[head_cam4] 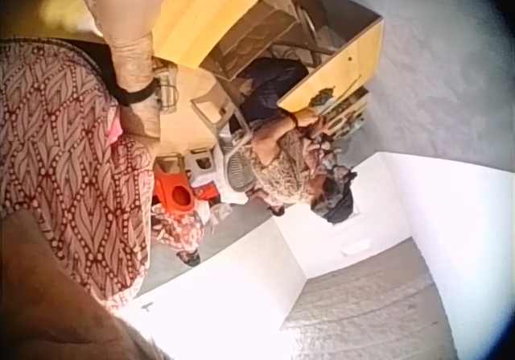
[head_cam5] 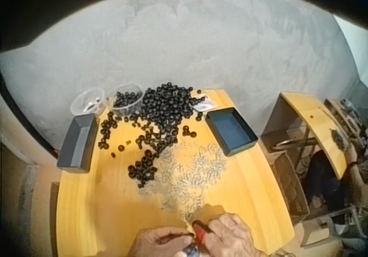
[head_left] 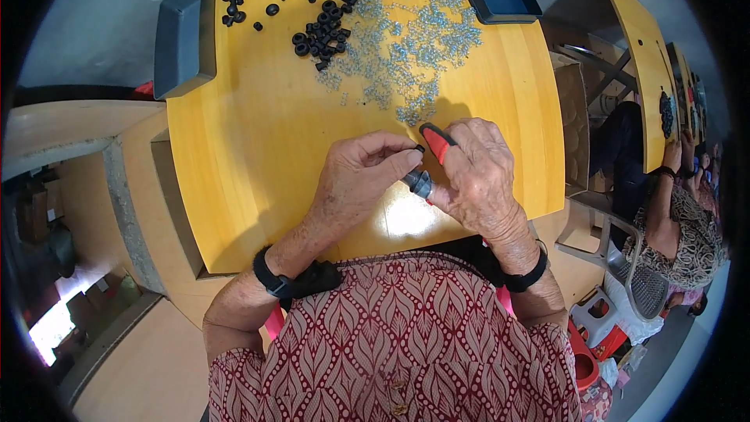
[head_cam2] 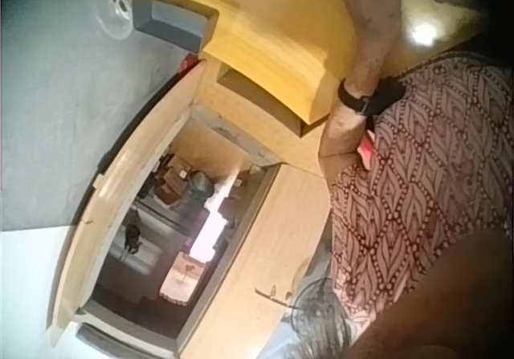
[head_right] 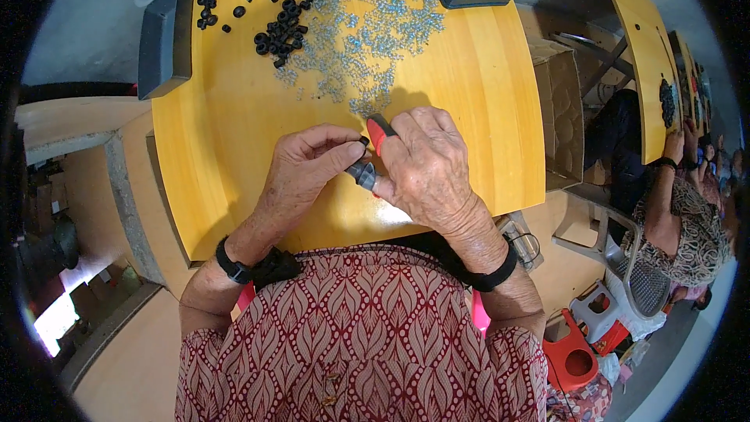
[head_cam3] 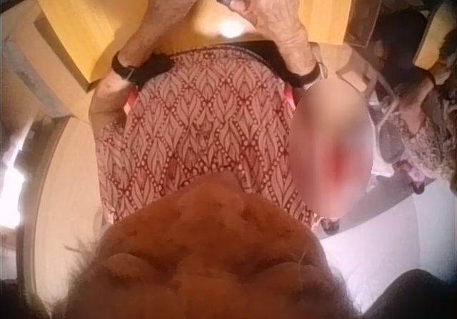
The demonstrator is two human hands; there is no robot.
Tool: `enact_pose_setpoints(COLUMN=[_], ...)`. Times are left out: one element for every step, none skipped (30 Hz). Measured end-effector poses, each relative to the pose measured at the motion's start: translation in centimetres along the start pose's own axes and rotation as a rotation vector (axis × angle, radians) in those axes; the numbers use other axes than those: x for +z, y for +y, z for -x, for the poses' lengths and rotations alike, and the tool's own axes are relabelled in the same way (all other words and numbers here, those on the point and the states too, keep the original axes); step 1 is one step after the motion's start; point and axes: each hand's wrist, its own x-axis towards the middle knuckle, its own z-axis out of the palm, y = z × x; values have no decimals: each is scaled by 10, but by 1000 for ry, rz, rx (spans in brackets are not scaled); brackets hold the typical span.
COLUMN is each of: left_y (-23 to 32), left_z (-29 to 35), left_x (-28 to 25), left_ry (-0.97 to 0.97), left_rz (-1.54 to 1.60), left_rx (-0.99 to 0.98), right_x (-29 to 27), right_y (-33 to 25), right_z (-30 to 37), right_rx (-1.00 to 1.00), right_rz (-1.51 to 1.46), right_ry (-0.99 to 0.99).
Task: The person assembles small components by repeatedly fitting black rubber pieces onto the tip of a handheld tool by hand.
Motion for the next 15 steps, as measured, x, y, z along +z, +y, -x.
enact_pose_setpoints(left_y=[0, -1, 0, 0, 1, 2, 4, 5, 4, 3, 2, 2, 3, 3, 2], left_z=[0, 0, 0, 0, 0, -1, 0, 0, -1, -2, -4, -6, -8, -10, -12], left_x=[0, 0, 0, 0, 0, -1, -2, -2, -1, 3, 6, 8, 10, 12, 16], left_ry=[-1, -2, -2, -7, -13, -12, -4, 5, 10, 71, 132, 137, 106, 76, 78], left_rz=[-10, -20, -20, -44, -69, -68, -129, -191, -191, -46, 99, 99, 105, 112, 110], left_rx=[-2, -5, -5, 5, 15, 14, 4, -7, -8, 49, 107, 106, 130, 154, 151], right_x=[0, 0, 1, 2, 3, 5, 6, 5, 5, 6, 6, 5, 6, 9, 14], right_y=[0, 1, 2, 2, 3, 4, 6, 7, 7, 7, 5, 3, 1, -1, -3], right_z=[0, 0, -1, -1, 0, 2, 3, 3, 3, 3, 3, 2, 2, 3, 5], right_rx=[17, 18, -14, -46, -46, -65, -84, -85, -79, -73, -76, -75, -73, -74, -91], right_rz=[8, 8, 2, -4, -6, -11, -16, -17, -26, -36, -40, -72, -105, -109, -164], right_ry=[-14, -14, -21, -29, -29, -4, 21, 20, 15, 10, 9, -14, -37, -38, -2])
